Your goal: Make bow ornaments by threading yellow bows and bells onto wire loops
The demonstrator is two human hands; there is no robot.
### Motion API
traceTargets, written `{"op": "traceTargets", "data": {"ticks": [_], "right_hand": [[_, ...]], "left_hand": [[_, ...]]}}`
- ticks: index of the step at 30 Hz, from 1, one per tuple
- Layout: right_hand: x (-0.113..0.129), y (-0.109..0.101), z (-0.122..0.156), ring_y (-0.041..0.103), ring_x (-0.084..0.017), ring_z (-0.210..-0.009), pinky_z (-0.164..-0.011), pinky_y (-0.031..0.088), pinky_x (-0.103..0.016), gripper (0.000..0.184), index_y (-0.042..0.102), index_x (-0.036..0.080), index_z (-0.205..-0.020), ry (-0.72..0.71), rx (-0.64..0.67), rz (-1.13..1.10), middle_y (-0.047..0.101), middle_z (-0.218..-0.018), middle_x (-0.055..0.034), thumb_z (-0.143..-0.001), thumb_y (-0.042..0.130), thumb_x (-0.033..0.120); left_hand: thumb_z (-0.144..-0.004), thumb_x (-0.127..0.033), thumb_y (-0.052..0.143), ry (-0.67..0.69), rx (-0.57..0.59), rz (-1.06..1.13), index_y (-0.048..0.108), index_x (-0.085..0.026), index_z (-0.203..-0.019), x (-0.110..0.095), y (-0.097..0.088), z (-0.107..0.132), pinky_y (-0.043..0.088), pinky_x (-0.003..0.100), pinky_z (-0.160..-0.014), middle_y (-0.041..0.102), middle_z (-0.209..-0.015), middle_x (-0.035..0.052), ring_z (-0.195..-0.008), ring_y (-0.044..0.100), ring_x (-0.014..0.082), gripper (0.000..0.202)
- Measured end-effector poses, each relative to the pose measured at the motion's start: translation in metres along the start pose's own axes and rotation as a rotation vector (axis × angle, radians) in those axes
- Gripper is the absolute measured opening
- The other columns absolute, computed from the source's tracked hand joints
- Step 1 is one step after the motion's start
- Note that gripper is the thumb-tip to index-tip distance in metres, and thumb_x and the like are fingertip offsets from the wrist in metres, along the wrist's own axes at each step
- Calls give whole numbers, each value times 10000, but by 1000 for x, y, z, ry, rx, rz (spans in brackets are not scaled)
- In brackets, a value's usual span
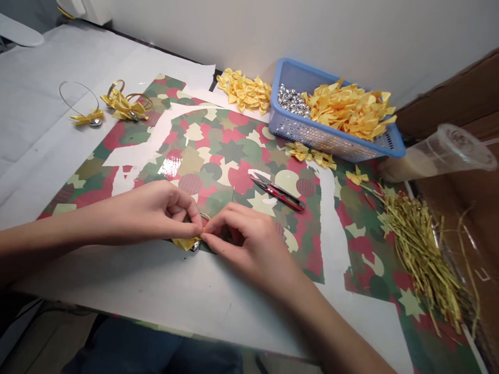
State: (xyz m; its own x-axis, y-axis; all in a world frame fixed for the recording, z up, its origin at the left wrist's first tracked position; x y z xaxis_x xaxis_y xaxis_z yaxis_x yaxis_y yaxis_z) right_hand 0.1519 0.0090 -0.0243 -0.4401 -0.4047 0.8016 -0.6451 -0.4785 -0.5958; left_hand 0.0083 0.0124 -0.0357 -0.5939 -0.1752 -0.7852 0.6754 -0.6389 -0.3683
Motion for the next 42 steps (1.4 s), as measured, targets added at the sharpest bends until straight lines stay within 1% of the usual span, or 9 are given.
{"op": "traceTargets", "data": {"ticks": [4, 10, 13, 17, 23, 29, 32, 36, 42], "right_hand": [[-3, -1, 0, 441, -84, -525, -470, 333, -211, 82, 656, 176, -732, 17, -16, 3, 596, -666, 13, -810, 650, 151], [-5, -1, -1, 433, -84, -518, -467, 330, -213, 64, 663, 176, -738, 26, -24, -10, 596, -663, 16, -797, 673, 154], [-5, -1, 0, 431, -86, -515, -467, 332, -217, 74, 658, 177, -728, 27, -28, -10, 595, -659, 15, -798, 674, 159], [-4, -1, 1, 427, -87, -512, -462, 329, -218, 84, 647, 186, -719, 32, -40, -2, 591, -651, 20, -794, 675, 165], [-2, 0, 2, 430, -86, -513, -457, 324, -219, 99, 633, 188, -705, 19, -49, 9, 577, -638, 24, -790, 665, 149], [1, 1, 1, 425, -84, -504, -444, 309, -217, 127, 610, 188, -678, -1, -58, 30, 554, -610, 29, -779, 646, 120], [3, 1, 2, 419, -88, -498, -440, 302, -220, 141, 594, 194, -663, 4, -59, 41, 548, -599, 28, -783, 641, 137], [2, 1, 4, 415, -89, -495, -439, 299, -221, 136, 586, 195, -671, 14, -68, 51, 538, -595, 30, -790, 636, 149], [2, 1, 3, 416, -85, -494, -431, 297, -218, 139, 576, 194, -687, 1, -97, 36, 533, -599, 39, -778, 633, 105]], "left_hand": [[-724, -378, 610, -4, 6, 4, 699, -173, -739, 1, -1, 1, 221, 177, -358, 387, -493, -59, -437, 330, 76, 224], [-707, -314, 605, -65, 16, -26, 688, -158, -712, -4, -2, 3, 211, 174, -352, 421, -495, -51, -422, 322, 67, 177], [-711, -304, 596, -54, 36, -36, 684, -148, -704, -6, -2, 2, 208, 176, -354, 443, -501, -44, -422, 324, 66, 179], [-719, -279, 592, -11, 60, -57, 699, -163, -737, -5, -4, 2, 216, 178, -353, 412, -488, -54, -418, 325, 70, 159], [-738, -259, 599, 91, 105, -101, 716, -184, -779, -7, -6, 0, 229, 178, -367, 398, -474, -64, -425, 330, 73, 145], [-785, -261, 576, 166, 126, -162, 722, -181, -839, -9, -6, 0, 227, 172, -366, 422, -489, -61, -427, 338, 70, 174], [-806, -262, 563, 210, 138, -210, 716, -182, -882, -11, -6, 1, 231, 174, -375, 467, -513, -52, -441, 362, 73, 189], [-821, -225, 547, 295, 134, -261, 700, -165, -869, -15, -5, 3, 247, 171, -389, 489, -515, -51, -442, 378, 70, 170], [-785, -105, 556, 394, 84, -374, 698, -160, -829, -21, -2, 3, 245, 170, -394, 421, -445, -83, -400, 331, 59, 159]]}}
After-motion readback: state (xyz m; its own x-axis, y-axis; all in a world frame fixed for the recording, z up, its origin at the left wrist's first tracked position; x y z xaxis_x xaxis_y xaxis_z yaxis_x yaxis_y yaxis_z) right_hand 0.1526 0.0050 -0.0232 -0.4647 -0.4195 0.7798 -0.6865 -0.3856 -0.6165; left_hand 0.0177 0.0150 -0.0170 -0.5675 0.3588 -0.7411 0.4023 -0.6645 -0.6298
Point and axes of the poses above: each hand's wrist, its own z-axis away from the middle knuckle, its own y-axis out of the palm, x = y × z, the point moved 5 cm from there along -z, towards the middle knuckle
